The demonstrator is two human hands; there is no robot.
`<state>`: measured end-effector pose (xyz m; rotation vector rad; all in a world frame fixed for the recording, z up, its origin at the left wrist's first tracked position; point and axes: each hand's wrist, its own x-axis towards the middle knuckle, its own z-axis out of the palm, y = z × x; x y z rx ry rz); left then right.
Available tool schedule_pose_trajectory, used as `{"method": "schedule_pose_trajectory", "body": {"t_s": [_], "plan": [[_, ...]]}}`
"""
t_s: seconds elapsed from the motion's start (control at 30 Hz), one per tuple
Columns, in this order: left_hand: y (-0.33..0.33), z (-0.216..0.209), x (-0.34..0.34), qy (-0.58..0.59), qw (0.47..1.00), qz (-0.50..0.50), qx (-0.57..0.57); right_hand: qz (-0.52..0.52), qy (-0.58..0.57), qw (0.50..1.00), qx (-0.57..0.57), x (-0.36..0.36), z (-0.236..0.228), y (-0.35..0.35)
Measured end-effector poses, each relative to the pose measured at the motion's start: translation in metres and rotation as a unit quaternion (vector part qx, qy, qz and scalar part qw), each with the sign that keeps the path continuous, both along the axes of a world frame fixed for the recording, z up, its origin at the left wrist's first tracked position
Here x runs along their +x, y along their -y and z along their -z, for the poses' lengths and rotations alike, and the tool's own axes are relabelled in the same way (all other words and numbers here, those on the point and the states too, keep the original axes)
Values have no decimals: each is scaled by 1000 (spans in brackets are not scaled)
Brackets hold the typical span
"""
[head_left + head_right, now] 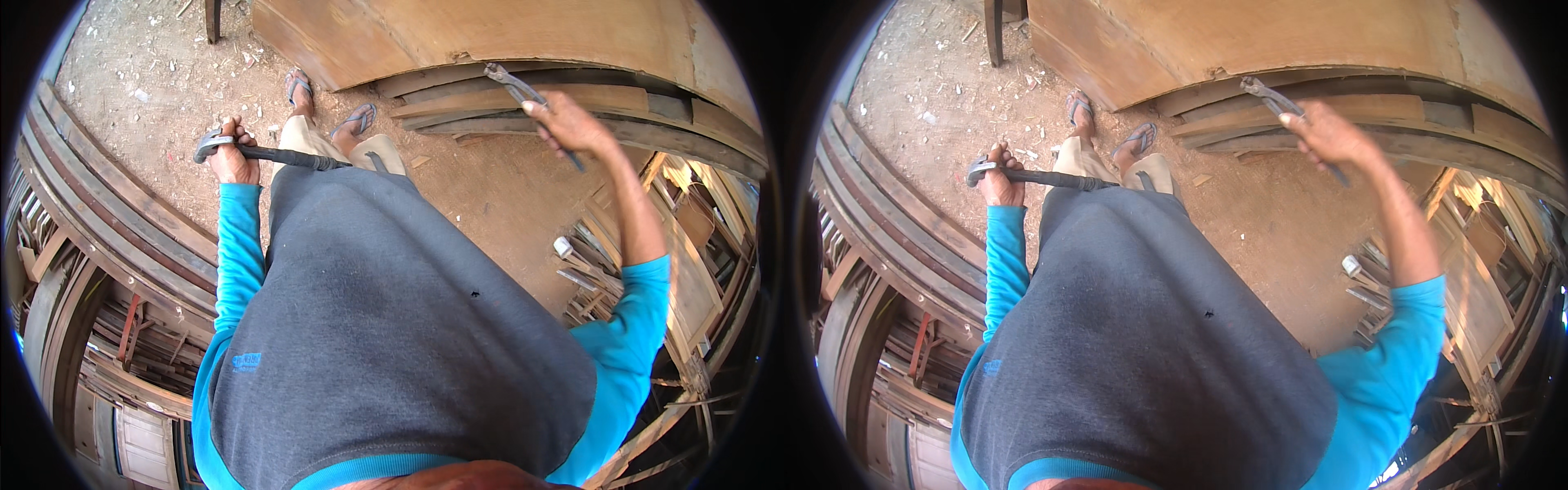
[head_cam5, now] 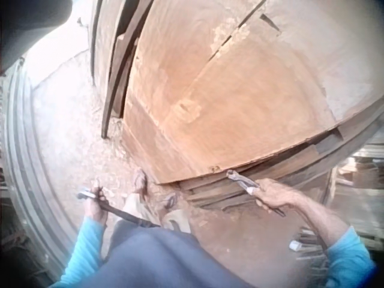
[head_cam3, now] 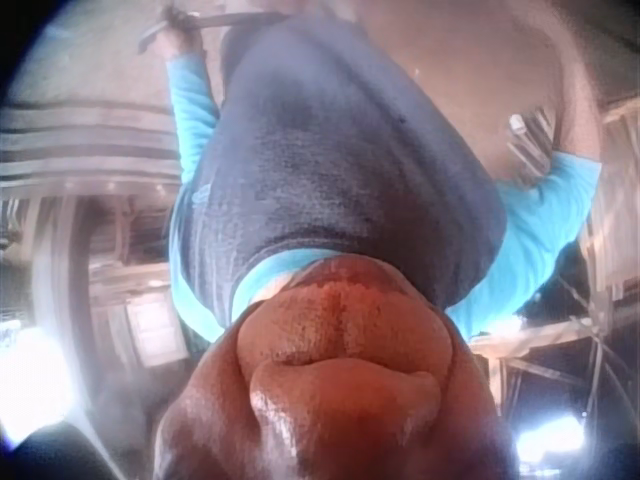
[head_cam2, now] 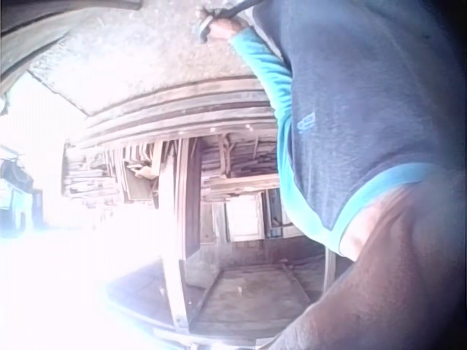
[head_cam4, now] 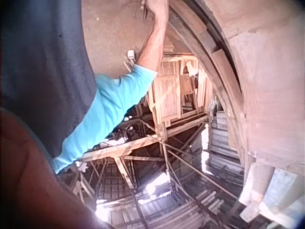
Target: The person uses a hammer and pliers to remove nails from stacked wooden panels. They repeatedly pry and pull nails from the edges of the panels, occasionally adjusting their grip and position to access different nail locations.
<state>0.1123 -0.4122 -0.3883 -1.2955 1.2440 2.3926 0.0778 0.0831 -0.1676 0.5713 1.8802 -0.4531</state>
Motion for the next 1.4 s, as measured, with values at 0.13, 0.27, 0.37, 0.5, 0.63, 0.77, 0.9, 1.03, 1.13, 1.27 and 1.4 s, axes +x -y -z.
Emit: {"method": "schedule_pose_trajectory", "body": {"t_s": [0.13, 0.27, 0.37, 0.5, 0.63, 0.77, 0.9, 1.03, 1.13, 1.27, 1.4], "plan": [[5, -5, -10, -17, 1000, -1, -6, -167, 65, 982, 65, -37, -29, 0], [-17, -13, -16, -58, 996, 57, -33, -87, 29, 996, 21, -3, -19, 6], [-65, -39, -27, -85, 977, 166, -99, -31, -15, 999, -39, 27, -4, 43], [-124, -74, -20, -96, 963, 242, -68, 87, -130, 970, -184, 67, 35, 95], [-153, -95, 1, -140, 935, 318, -67, 94, -215, 926, -295, 97, 61, 122], [-159, -86, 31, -146, 949, 273, -56, 3, -328, 912, -246, 126, 71, 127], [-160, -89, 52, -140, 945, 277, -103, -12, -272, 939, -212, 139, 60, 127], [-149, -85, 61, -154, 923, 307, -172, 7, -286, 924, -253, 163, 68, 137], [-134, -68, 63, -159, 950, 245, -107, 164, -218, 885, -377, 196, 94, 148], [-97, -59, 66, -135, 970, 196, -39, 385, -195, 793, -431, 241, 117, 155], [-51, -56, 78, -144, 972, 186, 11, 420, -226, 784, -397, 279, 150, 162]]}}
